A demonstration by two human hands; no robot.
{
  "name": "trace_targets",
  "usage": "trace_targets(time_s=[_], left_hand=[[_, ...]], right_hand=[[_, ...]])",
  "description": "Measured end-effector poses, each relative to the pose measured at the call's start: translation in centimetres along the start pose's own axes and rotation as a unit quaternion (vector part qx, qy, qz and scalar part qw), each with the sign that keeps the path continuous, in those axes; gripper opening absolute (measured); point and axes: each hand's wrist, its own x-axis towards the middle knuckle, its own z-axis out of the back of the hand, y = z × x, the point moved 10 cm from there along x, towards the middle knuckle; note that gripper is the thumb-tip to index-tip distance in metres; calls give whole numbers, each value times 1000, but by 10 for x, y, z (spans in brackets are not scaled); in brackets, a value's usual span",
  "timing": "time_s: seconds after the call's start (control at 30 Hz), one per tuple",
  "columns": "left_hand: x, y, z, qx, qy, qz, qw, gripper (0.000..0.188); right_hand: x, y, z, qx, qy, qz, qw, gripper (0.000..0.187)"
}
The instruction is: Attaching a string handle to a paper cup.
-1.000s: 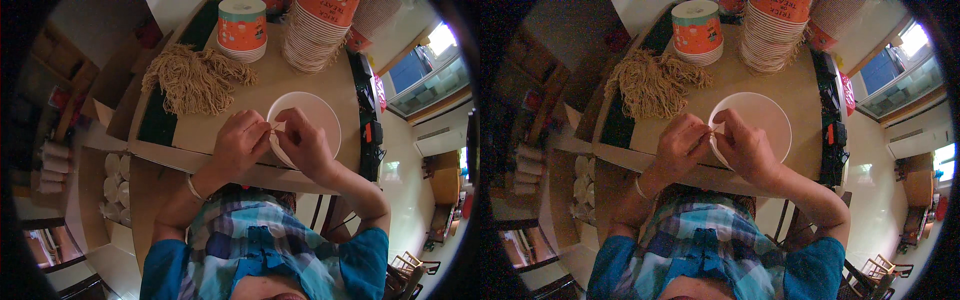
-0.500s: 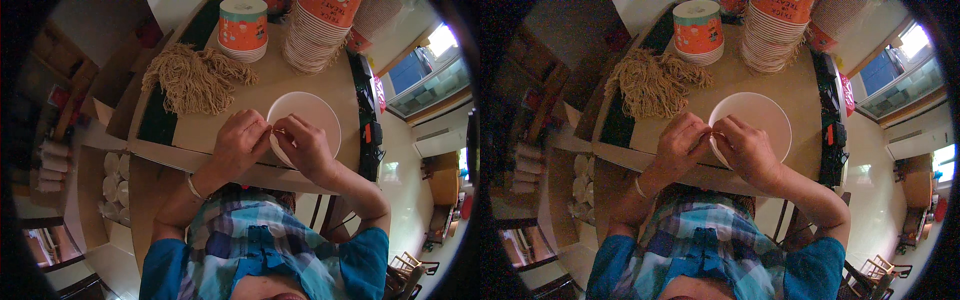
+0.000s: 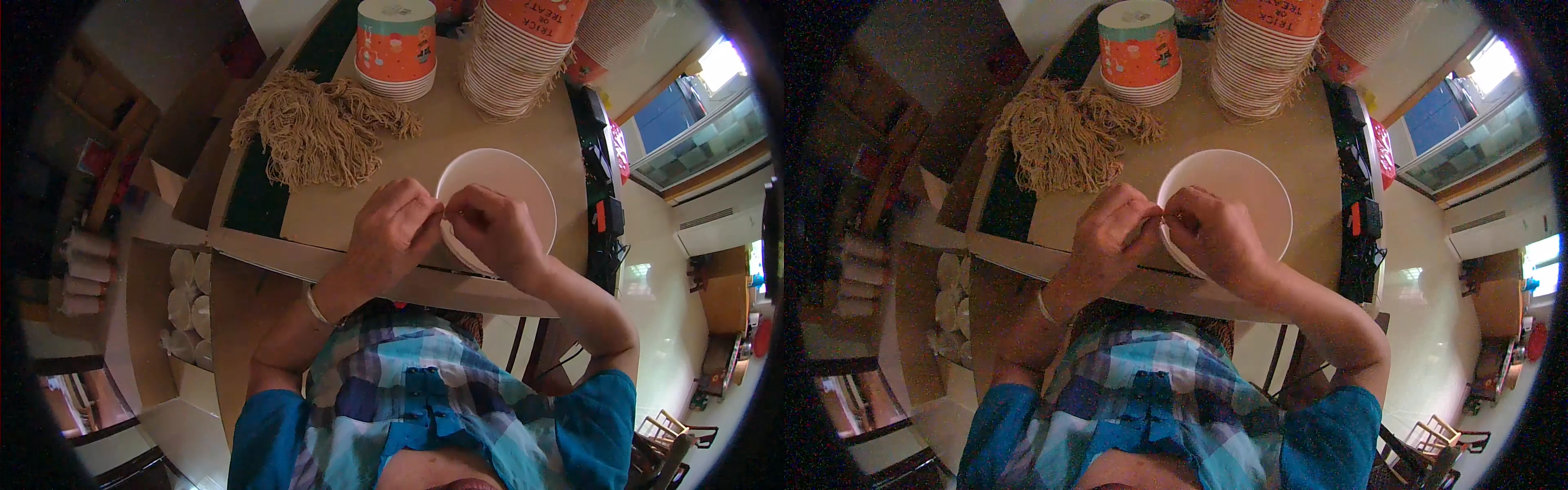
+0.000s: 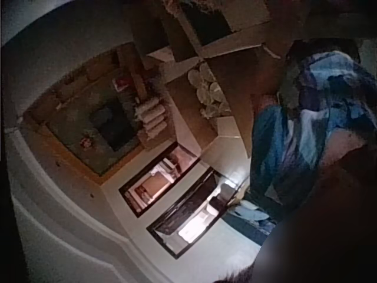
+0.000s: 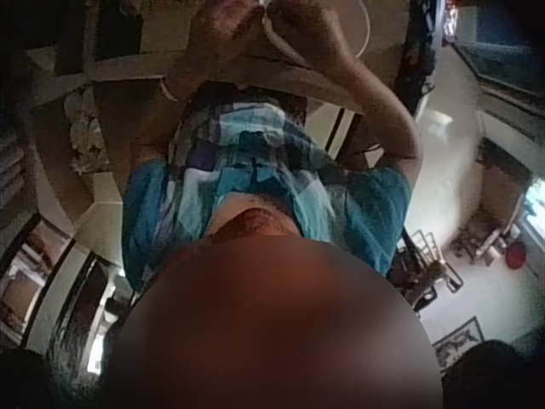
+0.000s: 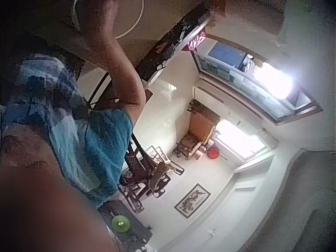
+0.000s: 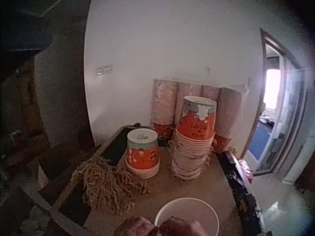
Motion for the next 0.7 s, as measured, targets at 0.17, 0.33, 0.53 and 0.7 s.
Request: trace_targets(time_s=[0.17,0.33,0.53,0.7], left_hand=[[-2,1,0,-18,0,7,1000,15],[-5,6,-2,-37,-2,19,999,17],[-7,7,-3,-48,-3,22,999,17],[-7,7,-1,-54,-25,23,998,17]], right_hand=[[7,-23,-8,103,96,-134,981,9],[-7,-37,-22,232,155,-283,918,7],[-14,-48,-33,359,168,-332,856,5],[-18,-53,-41,423,196,-367,805,6]])
